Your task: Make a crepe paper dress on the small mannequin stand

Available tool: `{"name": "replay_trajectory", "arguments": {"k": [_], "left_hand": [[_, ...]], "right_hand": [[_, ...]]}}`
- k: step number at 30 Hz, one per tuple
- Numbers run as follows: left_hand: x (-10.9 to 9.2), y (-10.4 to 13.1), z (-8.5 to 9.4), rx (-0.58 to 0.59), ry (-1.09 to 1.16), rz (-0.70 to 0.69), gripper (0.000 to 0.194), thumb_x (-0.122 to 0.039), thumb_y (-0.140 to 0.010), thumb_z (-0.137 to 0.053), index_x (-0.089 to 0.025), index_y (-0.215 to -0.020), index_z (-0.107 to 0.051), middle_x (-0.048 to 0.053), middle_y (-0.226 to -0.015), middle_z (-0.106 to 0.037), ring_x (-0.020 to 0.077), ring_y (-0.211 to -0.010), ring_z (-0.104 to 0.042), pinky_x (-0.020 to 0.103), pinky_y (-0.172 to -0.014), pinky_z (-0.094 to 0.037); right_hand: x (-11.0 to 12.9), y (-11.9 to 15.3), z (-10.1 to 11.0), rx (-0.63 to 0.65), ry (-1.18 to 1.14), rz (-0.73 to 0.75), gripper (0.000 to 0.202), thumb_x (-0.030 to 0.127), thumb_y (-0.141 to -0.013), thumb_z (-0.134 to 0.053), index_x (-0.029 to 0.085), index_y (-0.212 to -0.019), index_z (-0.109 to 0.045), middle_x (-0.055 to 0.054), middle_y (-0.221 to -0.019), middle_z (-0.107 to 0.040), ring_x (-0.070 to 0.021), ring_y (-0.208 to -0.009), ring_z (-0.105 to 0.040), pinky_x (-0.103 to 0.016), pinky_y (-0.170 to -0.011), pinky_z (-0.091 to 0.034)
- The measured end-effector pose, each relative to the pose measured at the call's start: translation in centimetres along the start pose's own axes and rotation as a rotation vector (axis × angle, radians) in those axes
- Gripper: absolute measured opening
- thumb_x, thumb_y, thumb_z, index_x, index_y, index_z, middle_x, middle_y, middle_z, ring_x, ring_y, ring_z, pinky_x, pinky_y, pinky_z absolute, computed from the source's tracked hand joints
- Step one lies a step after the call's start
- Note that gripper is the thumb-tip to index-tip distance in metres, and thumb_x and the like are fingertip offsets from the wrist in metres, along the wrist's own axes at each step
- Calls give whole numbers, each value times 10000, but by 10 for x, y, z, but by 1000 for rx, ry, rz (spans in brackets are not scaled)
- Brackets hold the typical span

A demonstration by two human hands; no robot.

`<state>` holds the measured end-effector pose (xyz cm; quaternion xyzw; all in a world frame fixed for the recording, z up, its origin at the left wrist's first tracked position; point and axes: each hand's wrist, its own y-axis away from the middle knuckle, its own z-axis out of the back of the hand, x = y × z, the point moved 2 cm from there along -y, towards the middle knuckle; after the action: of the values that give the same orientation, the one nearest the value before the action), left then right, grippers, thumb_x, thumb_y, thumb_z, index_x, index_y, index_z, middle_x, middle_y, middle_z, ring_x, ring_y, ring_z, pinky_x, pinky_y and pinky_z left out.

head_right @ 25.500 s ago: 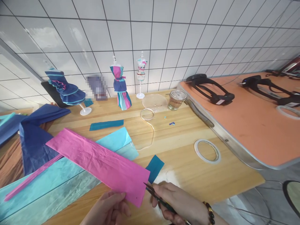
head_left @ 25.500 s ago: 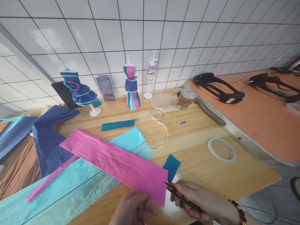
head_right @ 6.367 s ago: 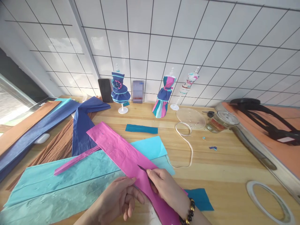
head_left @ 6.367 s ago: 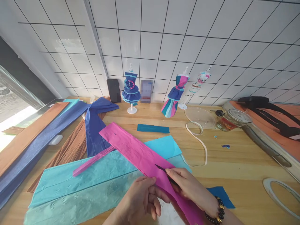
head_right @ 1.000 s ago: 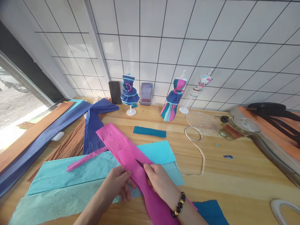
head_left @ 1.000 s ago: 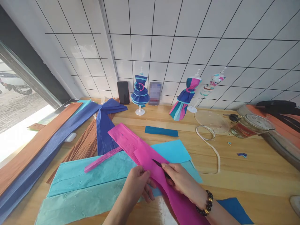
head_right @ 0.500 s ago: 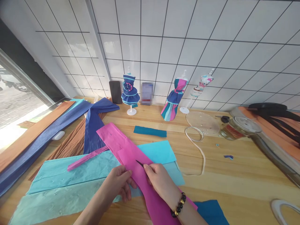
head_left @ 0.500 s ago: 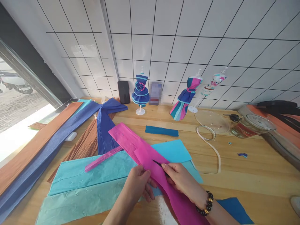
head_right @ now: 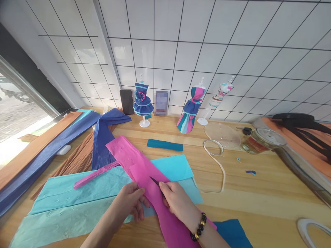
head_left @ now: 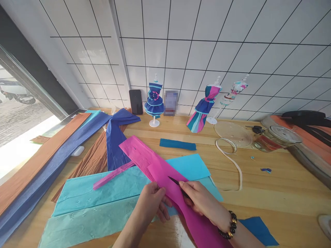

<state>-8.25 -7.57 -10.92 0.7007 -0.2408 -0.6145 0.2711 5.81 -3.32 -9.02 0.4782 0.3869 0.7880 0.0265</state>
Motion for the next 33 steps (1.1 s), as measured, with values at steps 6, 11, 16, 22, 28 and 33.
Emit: {"name": "replay_trajectory", "arguments": {"k": [6, 11, 16, 22, 28, 33], "left_hand": [[-3, 4, -2, -8, -16, 3, 139, -150, -828, -318, -176, -719, -399, -25, -512, -581, 109, -288, -527, 178, -251, -356], [-1, 3, -2, -9, -10, 7, 93, -186, -810, -370, -183, -721, -396, -31, -508, -583, 111, -287, -527, 181, -255, -354], [1, 0, -1, -8, 5, -9, 76, -217, -789, -399, -180, -723, -400, -17, -524, -599, 115, -287, -528, 181, -248, -344], [0, 2, -2, -11, 5, -8, 83, -215, -781, -404, -177, -707, -409, -4, -547, -610, 119, -290, -529, 194, -254, -353], [-1, 4, -1, -14, -11, 1, 86, -212, -779, -415, -172, -703, -424, 6, -562, -620, 115, -298, -532, 194, -270, -361], [-2, 4, -2, -10, -13, -8, 96, -197, -795, -402, -176, -701, -411, -6, -553, -609, 111, -295, -531, 183, -259, -354]], "right_hand": [[9, -6, -2, 20, -12, 2, 366, 344, -903, -323, 182, -580, -384, 91, -426, -332, -15, -286, -208, -166, -303, -140], [17, -11, -5, 13, -31, -9, 352, 333, -901, -334, 183, -587, -386, 97, -415, -335, -17, -285, -222, -163, -304, -141], [21, -14, -7, 22, -47, -9, 355, 337, -897, -340, 181, -580, -382, 98, -407, -329, -17, -288, -215, -165, -310, -132], [17, -19, -9, 13, -25, 23, 366, 384, -874, -366, 179, -573, -400, 91, -419, -336, -23, -297, -225, -173, -316, -141], [12, -22, -10, 2, -14, 57, 350, 401, -863, -375, 184, -591, -407, 89, -430, -326, -33, -313, -213, -185, -324, -141], [10, -24, -11, -9, -17, 80, 346, 400, -856, -381, 183, -589, -419, 85, -424, -321, -44, -330, -223, -198, -340, -143]]}}
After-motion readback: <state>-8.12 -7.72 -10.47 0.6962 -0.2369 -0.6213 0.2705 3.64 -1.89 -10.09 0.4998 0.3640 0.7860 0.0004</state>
